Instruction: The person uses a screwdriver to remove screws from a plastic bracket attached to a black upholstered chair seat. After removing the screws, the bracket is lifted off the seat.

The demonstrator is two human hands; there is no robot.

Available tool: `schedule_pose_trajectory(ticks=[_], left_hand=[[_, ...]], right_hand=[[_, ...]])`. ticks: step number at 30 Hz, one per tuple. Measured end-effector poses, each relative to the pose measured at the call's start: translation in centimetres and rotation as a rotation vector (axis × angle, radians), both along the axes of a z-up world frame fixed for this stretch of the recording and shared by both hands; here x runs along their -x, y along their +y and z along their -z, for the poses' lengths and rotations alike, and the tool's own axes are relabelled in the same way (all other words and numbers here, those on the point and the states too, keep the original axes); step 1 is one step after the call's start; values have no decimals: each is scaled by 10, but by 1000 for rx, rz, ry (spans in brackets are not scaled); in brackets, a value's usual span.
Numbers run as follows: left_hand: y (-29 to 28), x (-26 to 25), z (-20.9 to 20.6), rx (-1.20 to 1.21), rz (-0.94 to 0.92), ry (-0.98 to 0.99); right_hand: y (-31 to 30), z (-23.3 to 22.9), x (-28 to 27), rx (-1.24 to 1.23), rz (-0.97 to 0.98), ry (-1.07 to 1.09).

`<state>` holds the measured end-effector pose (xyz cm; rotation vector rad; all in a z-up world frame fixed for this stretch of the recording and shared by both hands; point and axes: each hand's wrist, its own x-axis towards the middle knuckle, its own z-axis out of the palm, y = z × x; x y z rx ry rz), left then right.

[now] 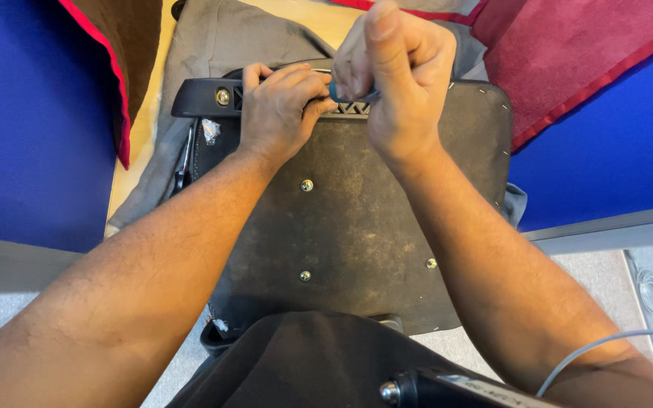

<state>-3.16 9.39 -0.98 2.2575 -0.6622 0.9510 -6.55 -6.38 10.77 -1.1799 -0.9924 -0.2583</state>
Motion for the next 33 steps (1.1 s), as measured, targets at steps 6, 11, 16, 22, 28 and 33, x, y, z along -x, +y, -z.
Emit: schedule_pose_trajectory(ticks=[6, 11, 16, 22, 28, 33], left_hand=[[1, 2, 3, 19, 14, -18], [2, 1, 2, -25, -10, -30], [6, 4, -3, -38, 7, 10], [0, 5, -5, 13, 13, -8], [1, 5, -6, 24, 6, 38], [1, 6, -7, 30, 20, 101]], right_hand=[[10, 11, 36, 105, 464, -92], [16, 13, 36, 39, 345, 16], [5, 5, 16, 86, 111, 43], [-16, 4, 30, 277, 416, -148], [-16, 13, 44, 142, 593, -98], [-18, 10, 49, 139, 594, 26]])
